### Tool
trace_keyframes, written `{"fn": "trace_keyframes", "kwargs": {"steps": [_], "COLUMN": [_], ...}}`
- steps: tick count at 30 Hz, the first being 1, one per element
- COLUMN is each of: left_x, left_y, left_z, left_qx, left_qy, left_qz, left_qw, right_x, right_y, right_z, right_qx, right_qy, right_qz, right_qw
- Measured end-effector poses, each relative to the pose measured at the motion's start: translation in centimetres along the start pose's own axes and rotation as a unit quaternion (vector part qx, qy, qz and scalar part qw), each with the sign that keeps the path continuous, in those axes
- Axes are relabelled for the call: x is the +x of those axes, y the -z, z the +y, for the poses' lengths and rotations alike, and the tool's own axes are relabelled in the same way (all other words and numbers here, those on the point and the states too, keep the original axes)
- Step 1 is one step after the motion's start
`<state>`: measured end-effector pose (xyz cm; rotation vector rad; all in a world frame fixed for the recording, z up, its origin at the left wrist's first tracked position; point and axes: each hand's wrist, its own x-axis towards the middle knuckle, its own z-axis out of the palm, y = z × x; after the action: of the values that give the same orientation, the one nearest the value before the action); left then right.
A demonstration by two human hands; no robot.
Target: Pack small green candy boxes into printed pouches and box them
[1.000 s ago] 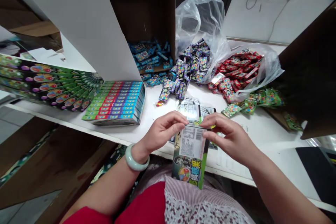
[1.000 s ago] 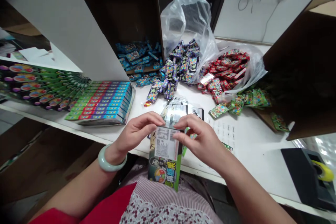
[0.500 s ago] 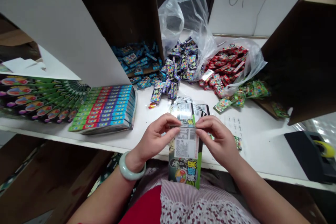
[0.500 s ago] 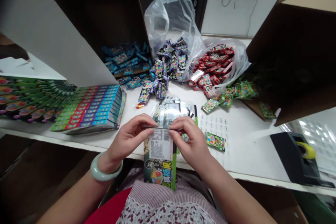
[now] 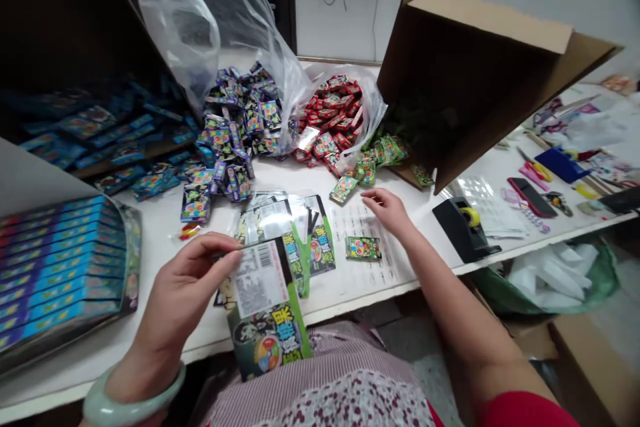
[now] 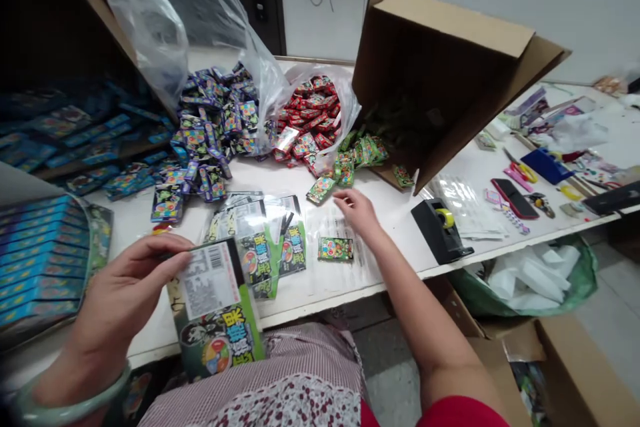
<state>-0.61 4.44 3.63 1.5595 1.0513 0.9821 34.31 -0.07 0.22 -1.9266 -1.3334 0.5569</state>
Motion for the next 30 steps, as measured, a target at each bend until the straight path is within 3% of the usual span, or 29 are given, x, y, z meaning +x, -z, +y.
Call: {"fn": "trace_keyframes", "kwargs": {"steps": [3, 6, 15, 22, 26, 30], "left_x": [0.2, 0.3, 0.5, 0.7, 0.7, 0.4], "left_y": [0.0, -0.2, -0.4, -0.4, -1.1, -2.1], "left_z": [0.0, 0.4, 0.6, 0.3, 0.5, 1.2], "left_qx": [0.003, 0.009, 0.010, 0.007, 0.005, 0.011], "left_qy": [0.010, 0.029, 0.044, -0.003, -0.041, -0.070], "left_qz": [0.014, 0.003, 0.011, -0.018, -0.027, -0.042], "left_qw": [1.000, 1.000, 0.999, 1.000, 0.999, 0.997], "right_x": [1.2, 1.2, 0.3, -1.8, -3.4, -4.0], "right_y": [1.9, 1.9, 0.8, 2.1, 3.5, 3.3], "right_z": [4.3, 6.0, 6.4, 6.9, 3.9, -4.6], "right_qx": [-0.073, -0.119, -0.175, -0.161, -0.079, 0.124], "right_qy": [-0.022, -0.015, 0.013, 0.014, 0.039, 0.124], "right_qz": [0.008, -0.024, -0.038, 0.005, -0.001, -0.116], "right_qw": [0.997, 0.992, 0.984, 0.987, 0.996, 0.978]}}
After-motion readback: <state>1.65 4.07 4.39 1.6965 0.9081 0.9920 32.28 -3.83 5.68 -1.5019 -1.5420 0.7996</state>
